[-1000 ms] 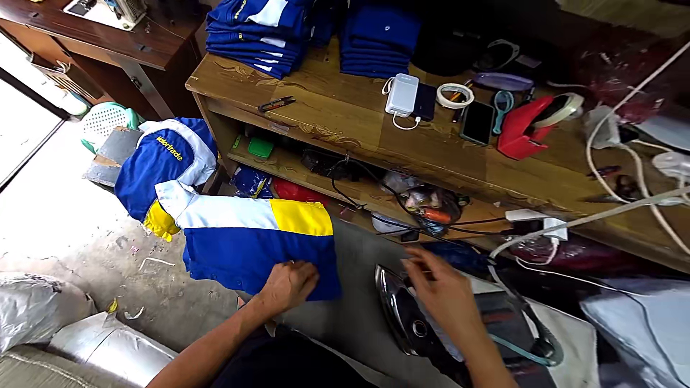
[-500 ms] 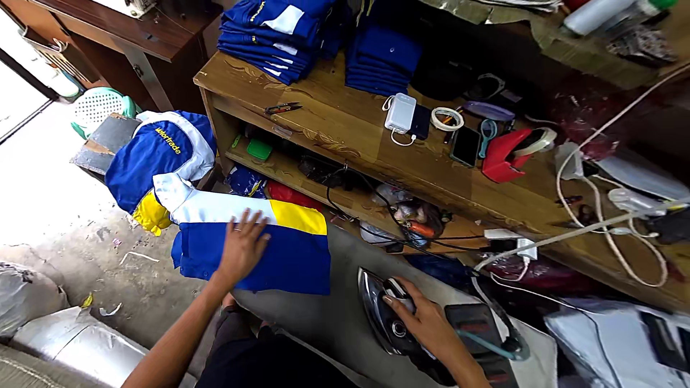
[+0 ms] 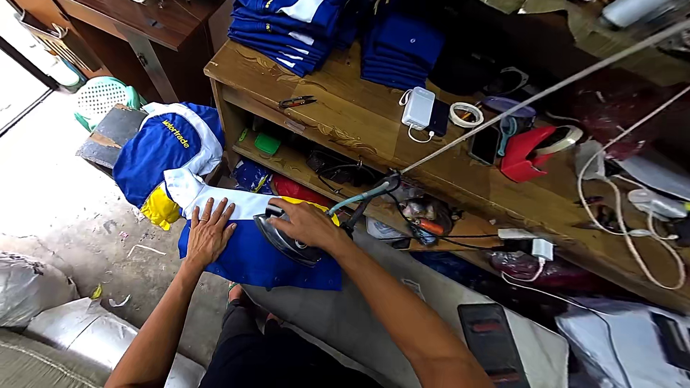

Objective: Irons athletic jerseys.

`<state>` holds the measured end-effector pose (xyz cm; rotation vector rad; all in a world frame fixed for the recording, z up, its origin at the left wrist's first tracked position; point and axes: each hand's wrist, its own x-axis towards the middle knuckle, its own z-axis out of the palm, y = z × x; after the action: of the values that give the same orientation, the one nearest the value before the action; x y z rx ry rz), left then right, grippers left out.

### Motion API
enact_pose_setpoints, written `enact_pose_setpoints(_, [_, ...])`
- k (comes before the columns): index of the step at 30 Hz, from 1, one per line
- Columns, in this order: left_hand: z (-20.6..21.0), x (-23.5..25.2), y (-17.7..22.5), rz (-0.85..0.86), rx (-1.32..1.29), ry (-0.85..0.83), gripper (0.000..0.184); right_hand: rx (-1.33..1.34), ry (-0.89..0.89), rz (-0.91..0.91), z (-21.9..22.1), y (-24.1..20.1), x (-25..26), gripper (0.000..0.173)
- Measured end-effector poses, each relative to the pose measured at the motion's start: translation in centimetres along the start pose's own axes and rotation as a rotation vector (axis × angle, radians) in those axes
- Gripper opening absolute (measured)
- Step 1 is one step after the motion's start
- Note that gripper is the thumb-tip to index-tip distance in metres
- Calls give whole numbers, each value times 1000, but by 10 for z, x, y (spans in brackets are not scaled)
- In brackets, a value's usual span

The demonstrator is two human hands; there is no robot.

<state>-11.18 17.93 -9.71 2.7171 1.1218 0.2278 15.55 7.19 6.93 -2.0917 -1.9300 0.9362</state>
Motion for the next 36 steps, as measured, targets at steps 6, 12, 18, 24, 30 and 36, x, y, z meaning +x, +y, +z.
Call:
enact_pose_setpoints(6, [3, 0, -2, 1, -10, 38, 59, 101, 145, 199, -8, 55, -24, 50])
enact_pose_setpoints(12, [-1, 1, -6, 23, -19, 30, 60, 134, 148, 339, -3, 91, -96, 59])
enact_pose_setpoints(18, [-11, -2, -58, 55, -47, 33, 61, 88, 94, 305, -5, 64, -109, 58])
enact_pose_setpoints(24, [-15, 3, -74, -10, -87, 10, 62, -3, 42, 250, 4, 27, -42, 54])
enact_pose_setpoints(30, [-22, 6, -65, -81, -97, 2, 59, -6, 239, 388, -5, 51, -15, 55])
enact_pose_setpoints(36, [-31, 18, -15, -96, -83, 65, 51, 63, 251, 474, -7, 77, -47, 58])
